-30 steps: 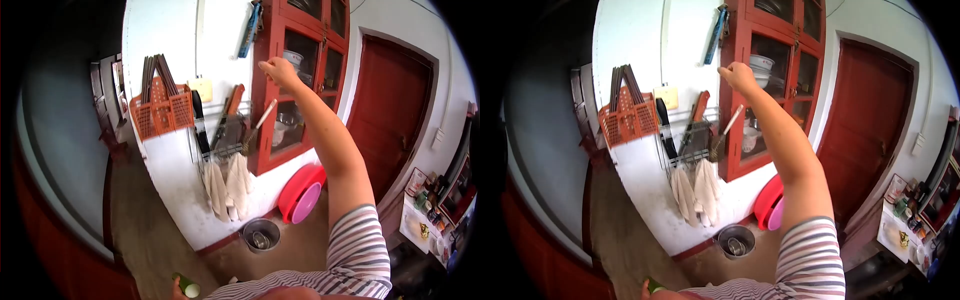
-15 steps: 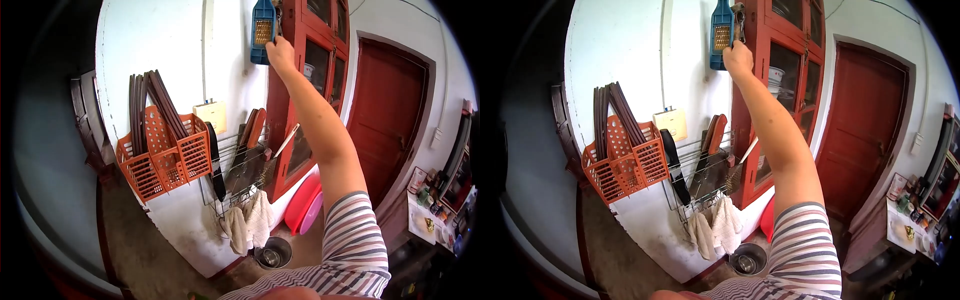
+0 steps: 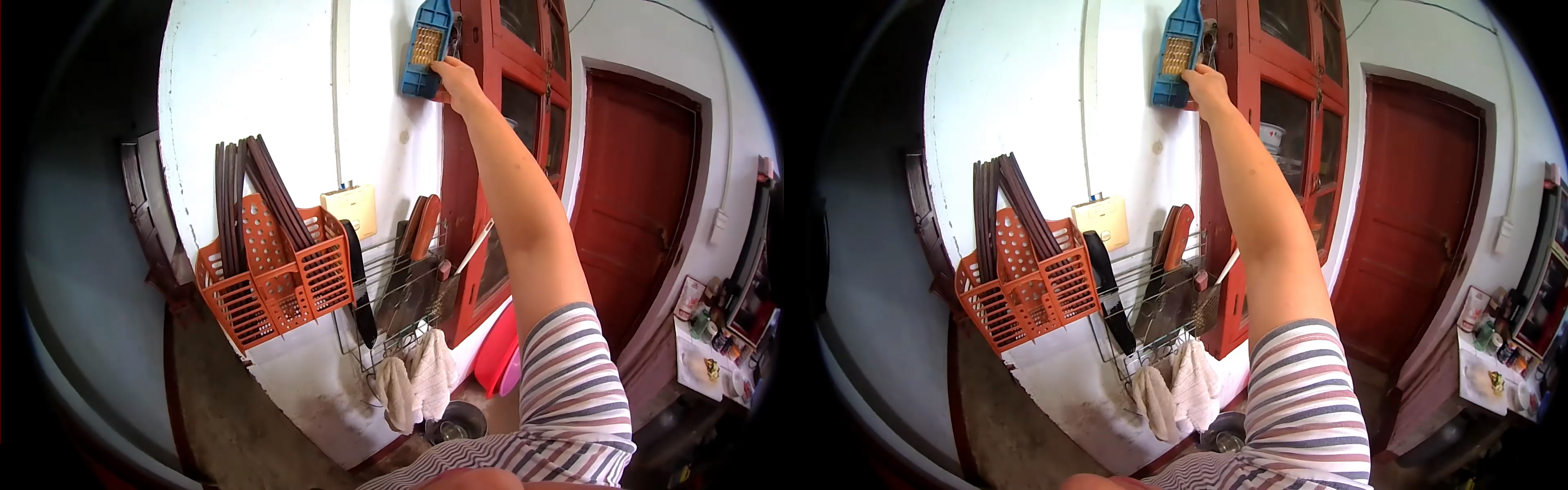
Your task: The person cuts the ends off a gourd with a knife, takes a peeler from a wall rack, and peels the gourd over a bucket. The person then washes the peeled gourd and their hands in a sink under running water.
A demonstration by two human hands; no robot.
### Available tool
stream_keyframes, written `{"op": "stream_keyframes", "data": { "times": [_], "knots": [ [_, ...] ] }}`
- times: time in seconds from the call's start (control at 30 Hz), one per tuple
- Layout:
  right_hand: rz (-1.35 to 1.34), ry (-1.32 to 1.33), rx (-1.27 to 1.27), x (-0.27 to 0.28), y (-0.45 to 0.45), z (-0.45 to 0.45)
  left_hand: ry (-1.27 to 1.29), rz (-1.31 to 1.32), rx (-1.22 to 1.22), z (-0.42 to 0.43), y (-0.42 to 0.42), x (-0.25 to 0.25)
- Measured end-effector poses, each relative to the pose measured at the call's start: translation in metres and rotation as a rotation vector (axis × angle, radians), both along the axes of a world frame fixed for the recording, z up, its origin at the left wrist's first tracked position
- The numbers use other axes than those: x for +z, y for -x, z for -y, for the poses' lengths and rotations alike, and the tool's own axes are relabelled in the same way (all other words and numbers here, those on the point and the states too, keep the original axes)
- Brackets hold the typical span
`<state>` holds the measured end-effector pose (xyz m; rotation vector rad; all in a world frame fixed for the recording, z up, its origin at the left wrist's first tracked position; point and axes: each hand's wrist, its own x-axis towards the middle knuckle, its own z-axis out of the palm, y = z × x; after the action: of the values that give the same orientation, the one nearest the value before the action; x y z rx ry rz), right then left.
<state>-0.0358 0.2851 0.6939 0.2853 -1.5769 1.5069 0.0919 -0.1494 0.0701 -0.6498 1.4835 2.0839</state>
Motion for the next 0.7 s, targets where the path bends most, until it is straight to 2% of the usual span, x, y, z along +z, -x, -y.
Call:
{"op": "stream_keyframes", "data": {
  "times": [0.1, 0.17, 0.23, 0.3, 0.43, 0.5, 0.63, 0.7],
  "knots": [
    [0.068, -0.091, -0.084, 0.01, 0.02, -0.009, 0.003, 0.001, -0.011, -0.003, 0.003, 0.0],
    [-0.027, -0.044, -0.081, 0.016, 0.036, -0.014, 0.005, 0.001, -0.015, -0.005, 0.003, 0.0],
    [-0.124, -0.275, -0.459, 0.023, 0.038, -0.015, 0.004, 0.001, -0.021, -0.007, 0.004, -0.002],
    [-0.259, -0.385, -0.585, 0.04, 0.041, -0.024, 0.002, 0.001, -0.024, -0.008, 0.005, -0.003],
    [-0.3, -0.556, -0.71, 0.053, -0.017, -0.008, 0.009, 0.007, -0.036, -0.013, 0.008, -0.002],
    [-0.309, -0.62, -0.852, 0.047, -0.059, -0.008, 0.007, 0.009, -0.047, -0.015, 0.01, -0.002],
    [-0.11, -0.682, -1.156, 0.052, -0.119, -0.052, 0.005, 0.01, -0.064, -0.018, 0.015, -0.004],
    [0.031, -0.696, -1.164, 0.052, -0.139, -0.065, 0.003, 0.006, -0.077, -0.019, 0.017, -0.005]
  ]
}}
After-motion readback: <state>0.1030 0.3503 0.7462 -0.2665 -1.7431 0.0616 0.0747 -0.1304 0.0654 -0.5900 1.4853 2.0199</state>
